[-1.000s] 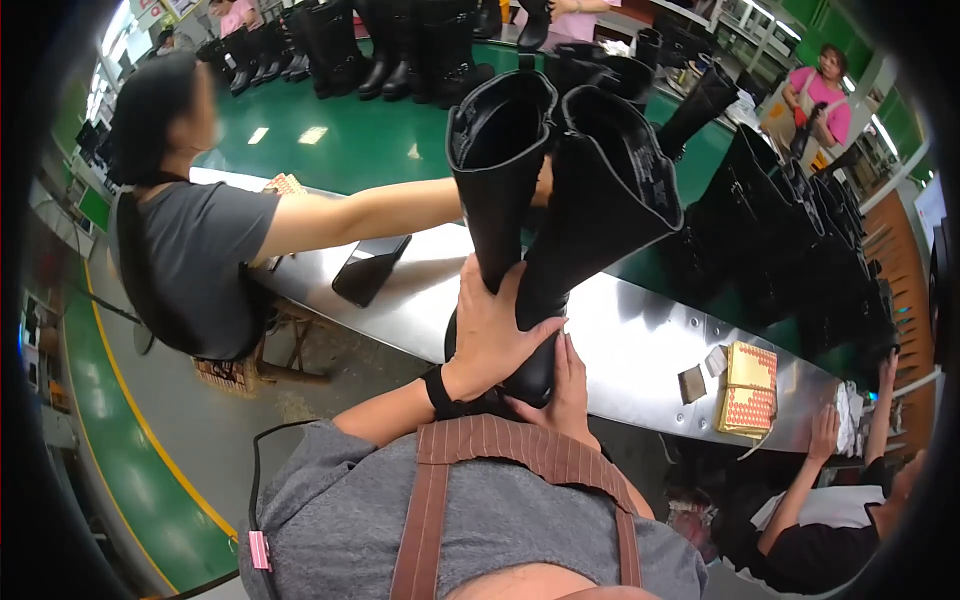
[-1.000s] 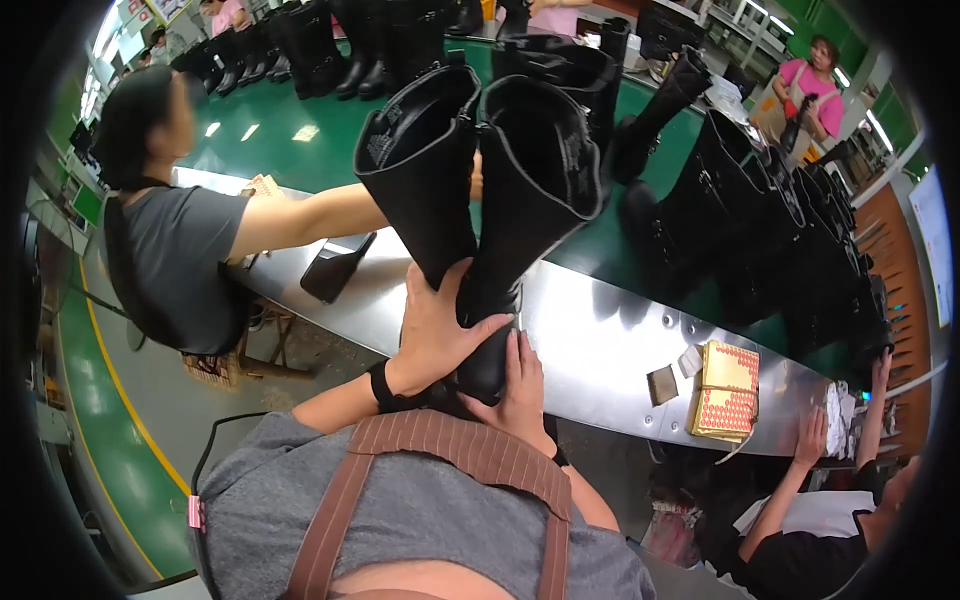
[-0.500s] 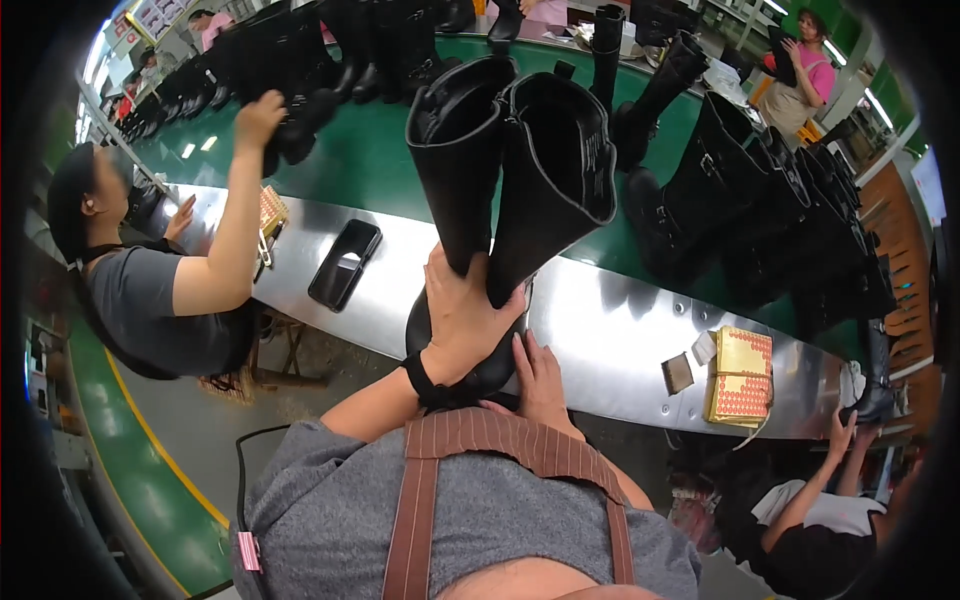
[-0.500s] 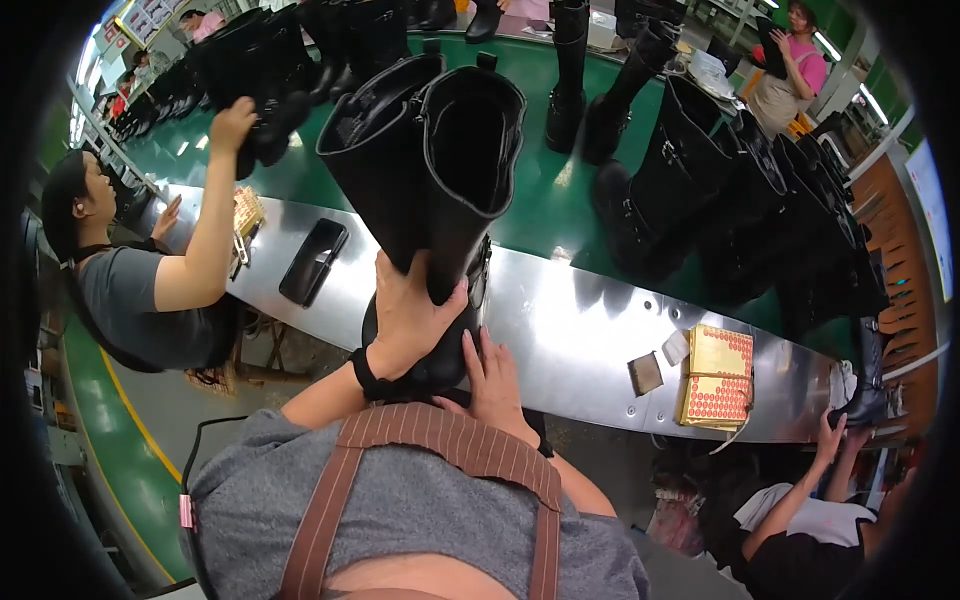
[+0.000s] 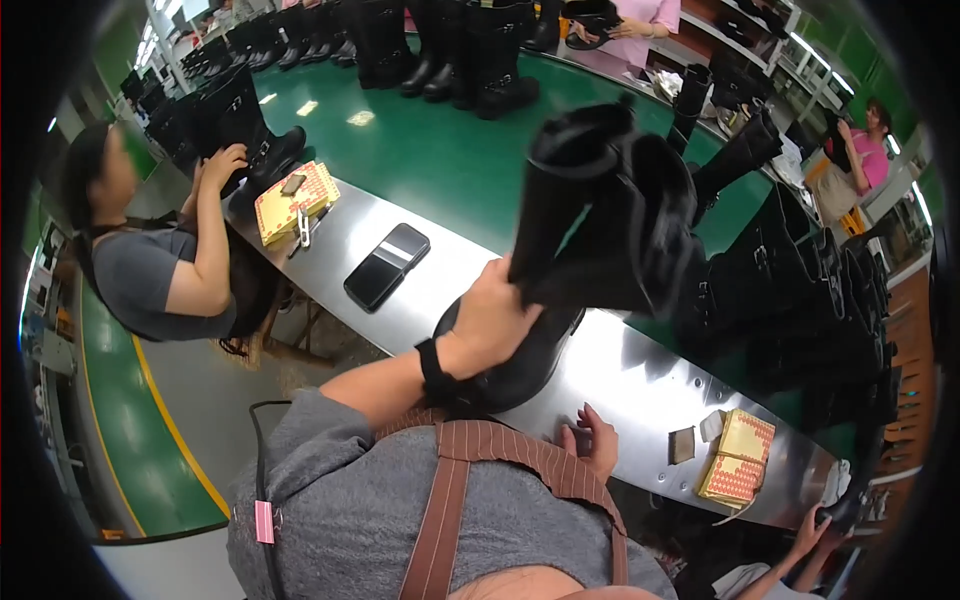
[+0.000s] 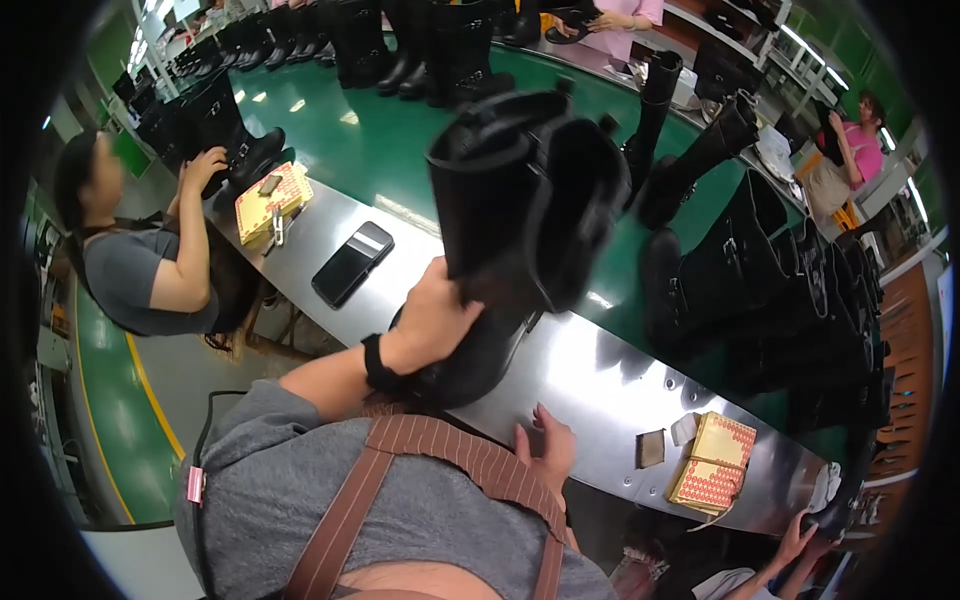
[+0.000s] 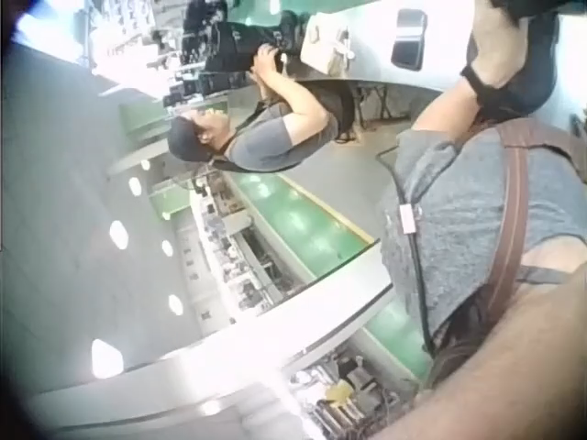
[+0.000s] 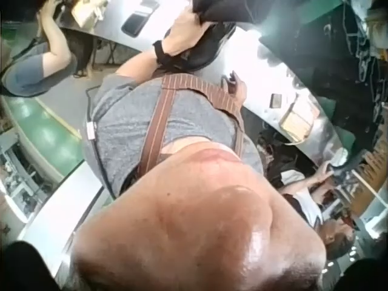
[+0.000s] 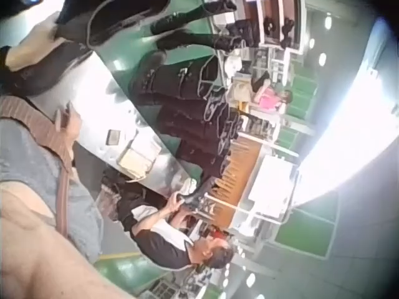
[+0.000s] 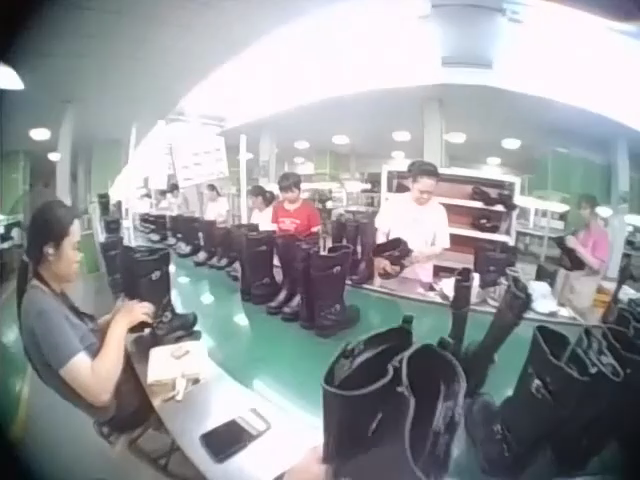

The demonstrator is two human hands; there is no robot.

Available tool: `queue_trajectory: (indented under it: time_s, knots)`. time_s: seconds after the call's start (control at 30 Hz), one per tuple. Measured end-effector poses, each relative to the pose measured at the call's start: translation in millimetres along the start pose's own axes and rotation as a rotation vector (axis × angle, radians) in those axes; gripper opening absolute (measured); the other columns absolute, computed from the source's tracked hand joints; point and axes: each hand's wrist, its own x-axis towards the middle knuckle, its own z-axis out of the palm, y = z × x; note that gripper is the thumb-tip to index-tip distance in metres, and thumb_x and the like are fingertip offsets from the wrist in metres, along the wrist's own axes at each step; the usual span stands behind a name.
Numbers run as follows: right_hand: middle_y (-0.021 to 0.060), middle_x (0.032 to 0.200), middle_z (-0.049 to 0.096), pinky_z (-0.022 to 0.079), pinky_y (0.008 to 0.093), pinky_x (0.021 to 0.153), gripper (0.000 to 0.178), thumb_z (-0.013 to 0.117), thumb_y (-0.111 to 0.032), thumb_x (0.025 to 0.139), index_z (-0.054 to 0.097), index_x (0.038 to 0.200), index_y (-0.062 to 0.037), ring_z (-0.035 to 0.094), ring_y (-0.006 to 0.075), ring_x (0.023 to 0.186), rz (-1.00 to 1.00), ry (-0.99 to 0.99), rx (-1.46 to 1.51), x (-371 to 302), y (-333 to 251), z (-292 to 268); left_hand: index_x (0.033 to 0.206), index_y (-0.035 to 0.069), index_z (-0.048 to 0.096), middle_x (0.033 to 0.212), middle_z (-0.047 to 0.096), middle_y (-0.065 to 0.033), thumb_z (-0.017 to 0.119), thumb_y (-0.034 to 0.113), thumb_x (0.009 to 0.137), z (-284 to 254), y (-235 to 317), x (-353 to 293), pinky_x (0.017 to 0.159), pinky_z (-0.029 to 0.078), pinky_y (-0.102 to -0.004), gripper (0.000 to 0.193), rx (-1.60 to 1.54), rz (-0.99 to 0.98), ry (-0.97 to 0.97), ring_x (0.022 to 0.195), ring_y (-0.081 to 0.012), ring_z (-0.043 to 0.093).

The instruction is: The recorder is inspecting and cleaning black boots at a factory workstation.

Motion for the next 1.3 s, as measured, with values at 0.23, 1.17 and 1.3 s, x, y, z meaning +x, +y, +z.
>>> queue_trajectory:
  time_s: [0.23,1.17,1.3]
  knots:
    - [0.0028,0.082,0.069,0.046,0.0352,0.076,0.033,0.077,-0.011,0.076,0.071,0.108,-0.0072,0.062,0.018,0.068,0.075,0.069,-0.14,10.6,12.4,-0.5,0.108,-0.004,0.067,0.109,0.064,-0.0275,0.056,0.035,0.099,21.7,-66.1,157.0,0.084,0.049,-0.0481,0.041,-0.003,0.03,0.013,0.099,-0.0466,0.061]
    - [-0.0039,0.07,0.06,0.044,0.0331,0.069,0.032,0.084,-0.02,0.067,0.073,0.097,-0.0183,0.058,0.0164,0.068,0.3,-0.061,-0.354,11.5,20.9,5.4,0.158,0.024,0.025,0.165,0.015,-0.0158,0.058,0.062,0.088,194.1,-147.9,384.6,0.111,0.018,-0.0737,0.086,0.815,-0.234,-0.681,0.149,-0.0471,0.016]
    - [-0.003,0.071,0.059,0.042,0.0334,0.068,0.029,0.082,-0.018,0.069,0.072,0.096,-0.0151,0.057,0.016,0.068,0.203,0.029,-0.324,17.7,5.7,5.9,0.149,0.026,0.045,0.152,0.042,-0.0174,0.064,0.064,0.084,160.6,-101.5,332.4,0.112,0.037,-0.0531,0.078,0.573,0.006,-1.002,0.138,-0.0426,0.04]
